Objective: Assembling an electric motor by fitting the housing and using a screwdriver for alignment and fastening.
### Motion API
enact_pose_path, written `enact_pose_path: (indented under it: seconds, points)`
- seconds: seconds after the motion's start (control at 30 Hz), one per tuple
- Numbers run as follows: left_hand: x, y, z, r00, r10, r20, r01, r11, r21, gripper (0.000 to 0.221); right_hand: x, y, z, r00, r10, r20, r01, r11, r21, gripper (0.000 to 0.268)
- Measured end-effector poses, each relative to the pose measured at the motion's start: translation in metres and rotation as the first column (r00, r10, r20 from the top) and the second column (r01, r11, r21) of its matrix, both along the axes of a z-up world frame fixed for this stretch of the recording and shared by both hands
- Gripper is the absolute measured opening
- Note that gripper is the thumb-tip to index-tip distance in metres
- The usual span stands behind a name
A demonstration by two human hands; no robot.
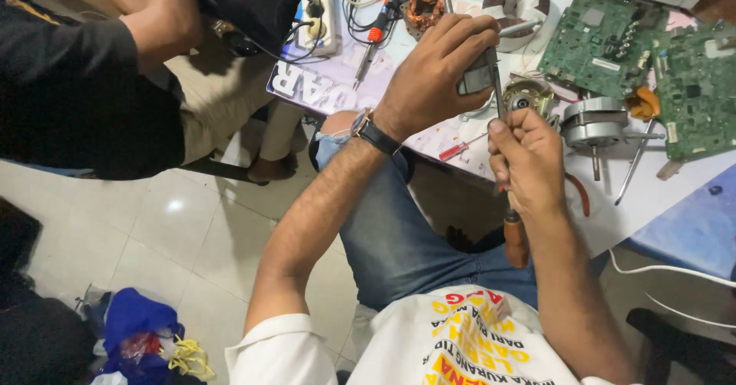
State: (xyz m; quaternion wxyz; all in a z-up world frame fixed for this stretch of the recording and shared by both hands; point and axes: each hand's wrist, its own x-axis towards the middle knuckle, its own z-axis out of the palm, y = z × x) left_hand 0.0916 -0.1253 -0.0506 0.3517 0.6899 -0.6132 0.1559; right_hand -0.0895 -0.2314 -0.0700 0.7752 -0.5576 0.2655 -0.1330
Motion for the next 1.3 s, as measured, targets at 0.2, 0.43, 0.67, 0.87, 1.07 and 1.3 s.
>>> enact_pose_path:
  seconds: [0.2,0.43,0.67,0.87,1.07,1.3]
  points:
    - [0.001,-0.011,-0.017,1.000,-0.003,0.000,0.003,0.998,0.064,0.064,0.000,-0.015,-0.006,0.994,0.072,-0.081,-0.071,0.997,0.017,0.028]
    - [-0.001,-0.013,-0.025,0.998,0.007,-0.059,-0.001,0.994,0.113,0.065,0.002,-0.015,-0.023,0.995,-0.002,0.096,-0.013,0.988,0.156,0.016]
    - [-0.004,-0.014,-0.027,1.000,0.015,-0.015,-0.012,0.986,0.165,0.066,0.004,-0.013,-0.028,1.000,-0.006,0.020,0.001,0.963,0.270,0.018]
    - [-0.010,-0.015,-0.028,1.000,0.001,-0.031,0.005,0.986,0.168,0.063,0.001,-0.017,-0.035,0.999,-0.032,0.014,0.029,0.978,0.204,0.014]
    - [-0.012,-0.015,-0.031,1.000,0.002,-0.009,0.000,0.982,0.191,0.063,0.001,-0.014,-0.025,1.000,0.010,0.011,-0.013,0.964,0.266,0.019]
    - [-0.014,-0.016,-0.031,1.000,-0.028,-0.004,0.028,0.976,0.215,0.062,0.001,-0.019,-0.037,1.000,0.003,-0.011,0.001,0.938,0.347,0.017]
